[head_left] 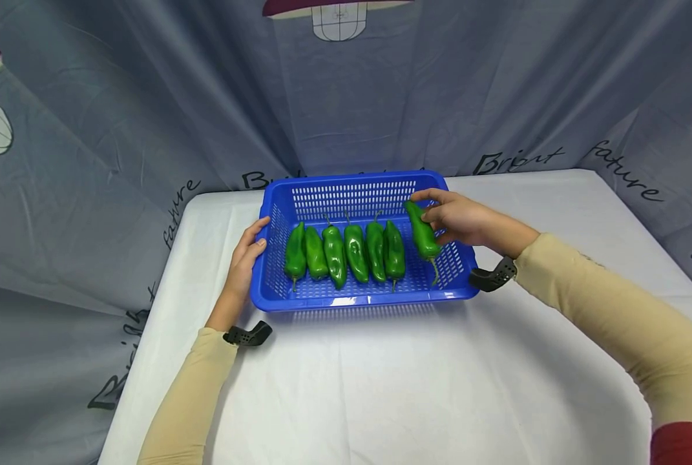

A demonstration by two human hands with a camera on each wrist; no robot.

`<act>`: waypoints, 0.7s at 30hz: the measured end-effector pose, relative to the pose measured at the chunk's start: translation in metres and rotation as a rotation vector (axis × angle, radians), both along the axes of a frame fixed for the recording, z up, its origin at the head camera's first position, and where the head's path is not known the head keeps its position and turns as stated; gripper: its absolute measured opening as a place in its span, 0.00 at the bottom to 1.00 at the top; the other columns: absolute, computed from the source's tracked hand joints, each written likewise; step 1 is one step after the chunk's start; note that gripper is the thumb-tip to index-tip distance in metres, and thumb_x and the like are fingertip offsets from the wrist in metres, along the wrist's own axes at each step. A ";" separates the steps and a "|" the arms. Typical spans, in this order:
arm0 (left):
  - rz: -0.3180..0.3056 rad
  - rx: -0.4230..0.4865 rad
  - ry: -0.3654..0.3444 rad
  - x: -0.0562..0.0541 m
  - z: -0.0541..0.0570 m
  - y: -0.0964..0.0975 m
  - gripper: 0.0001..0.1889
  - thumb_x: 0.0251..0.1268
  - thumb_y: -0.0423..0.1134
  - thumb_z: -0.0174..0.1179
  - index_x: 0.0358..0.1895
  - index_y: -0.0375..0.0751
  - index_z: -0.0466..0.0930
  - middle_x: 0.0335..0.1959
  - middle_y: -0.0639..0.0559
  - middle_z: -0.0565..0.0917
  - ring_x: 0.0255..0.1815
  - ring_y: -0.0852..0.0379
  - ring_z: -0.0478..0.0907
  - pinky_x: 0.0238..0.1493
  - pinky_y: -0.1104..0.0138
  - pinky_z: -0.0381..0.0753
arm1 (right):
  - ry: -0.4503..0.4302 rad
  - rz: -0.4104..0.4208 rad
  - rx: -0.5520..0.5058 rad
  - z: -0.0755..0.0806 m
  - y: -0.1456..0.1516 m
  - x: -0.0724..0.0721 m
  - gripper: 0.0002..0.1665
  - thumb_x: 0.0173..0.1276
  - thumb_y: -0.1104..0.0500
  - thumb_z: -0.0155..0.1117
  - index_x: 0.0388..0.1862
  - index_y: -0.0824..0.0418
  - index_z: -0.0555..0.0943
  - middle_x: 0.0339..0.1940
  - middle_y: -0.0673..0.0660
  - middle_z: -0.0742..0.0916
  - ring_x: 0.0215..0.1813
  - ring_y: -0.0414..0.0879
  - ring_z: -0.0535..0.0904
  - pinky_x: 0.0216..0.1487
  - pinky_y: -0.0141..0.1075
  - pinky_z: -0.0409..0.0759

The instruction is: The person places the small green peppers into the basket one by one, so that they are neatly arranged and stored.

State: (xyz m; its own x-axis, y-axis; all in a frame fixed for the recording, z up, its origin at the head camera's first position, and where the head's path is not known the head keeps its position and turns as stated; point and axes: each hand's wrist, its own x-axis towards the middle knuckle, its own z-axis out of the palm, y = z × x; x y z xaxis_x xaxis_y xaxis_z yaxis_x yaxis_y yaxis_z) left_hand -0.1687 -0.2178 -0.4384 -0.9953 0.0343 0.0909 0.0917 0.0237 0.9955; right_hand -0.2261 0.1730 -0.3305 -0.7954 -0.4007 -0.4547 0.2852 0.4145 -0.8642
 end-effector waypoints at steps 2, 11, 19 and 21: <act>-0.001 0.002 0.001 0.000 0.000 0.000 0.28 0.79 0.37 0.38 0.79 0.40 0.58 0.84 0.47 0.54 0.82 0.44 0.54 0.82 0.46 0.51 | -0.005 0.001 0.010 -0.003 -0.004 -0.001 0.34 0.81 0.65 0.39 0.83 0.58 0.50 0.66 0.67 0.70 0.45 0.45 0.76 0.47 0.43 0.86; 0.007 0.006 0.006 0.000 -0.001 -0.001 0.28 0.79 0.36 0.38 0.79 0.39 0.57 0.83 0.47 0.55 0.81 0.45 0.55 0.82 0.47 0.53 | -0.044 0.020 0.050 -0.011 -0.019 -0.007 0.33 0.81 0.66 0.36 0.83 0.58 0.50 0.75 0.70 0.64 0.64 0.60 0.74 0.63 0.63 0.78; 0.007 0.010 0.011 -0.001 -0.001 0.000 0.28 0.78 0.36 0.38 0.79 0.39 0.58 0.83 0.47 0.55 0.81 0.45 0.56 0.81 0.47 0.53 | -0.076 0.028 0.095 -0.020 -0.024 -0.013 0.35 0.80 0.68 0.36 0.83 0.59 0.48 0.79 0.72 0.59 0.75 0.72 0.64 0.67 0.68 0.71; 0.006 0.016 0.012 -0.002 -0.001 0.000 0.28 0.78 0.36 0.39 0.79 0.39 0.58 0.83 0.47 0.56 0.81 0.45 0.56 0.81 0.47 0.54 | -0.081 0.025 0.110 -0.023 -0.024 -0.014 0.35 0.80 0.68 0.36 0.84 0.59 0.48 0.79 0.73 0.59 0.76 0.73 0.63 0.67 0.69 0.70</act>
State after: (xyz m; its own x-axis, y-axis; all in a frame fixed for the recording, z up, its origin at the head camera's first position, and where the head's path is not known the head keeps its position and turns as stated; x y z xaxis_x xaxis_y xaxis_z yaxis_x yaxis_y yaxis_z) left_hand -0.1704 -0.2175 -0.4390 -0.9943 0.0269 0.1036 0.1039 0.0086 0.9946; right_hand -0.2401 0.1492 -0.3530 -0.7447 -0.3643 -0.5592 0.3403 0.5135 -0.7877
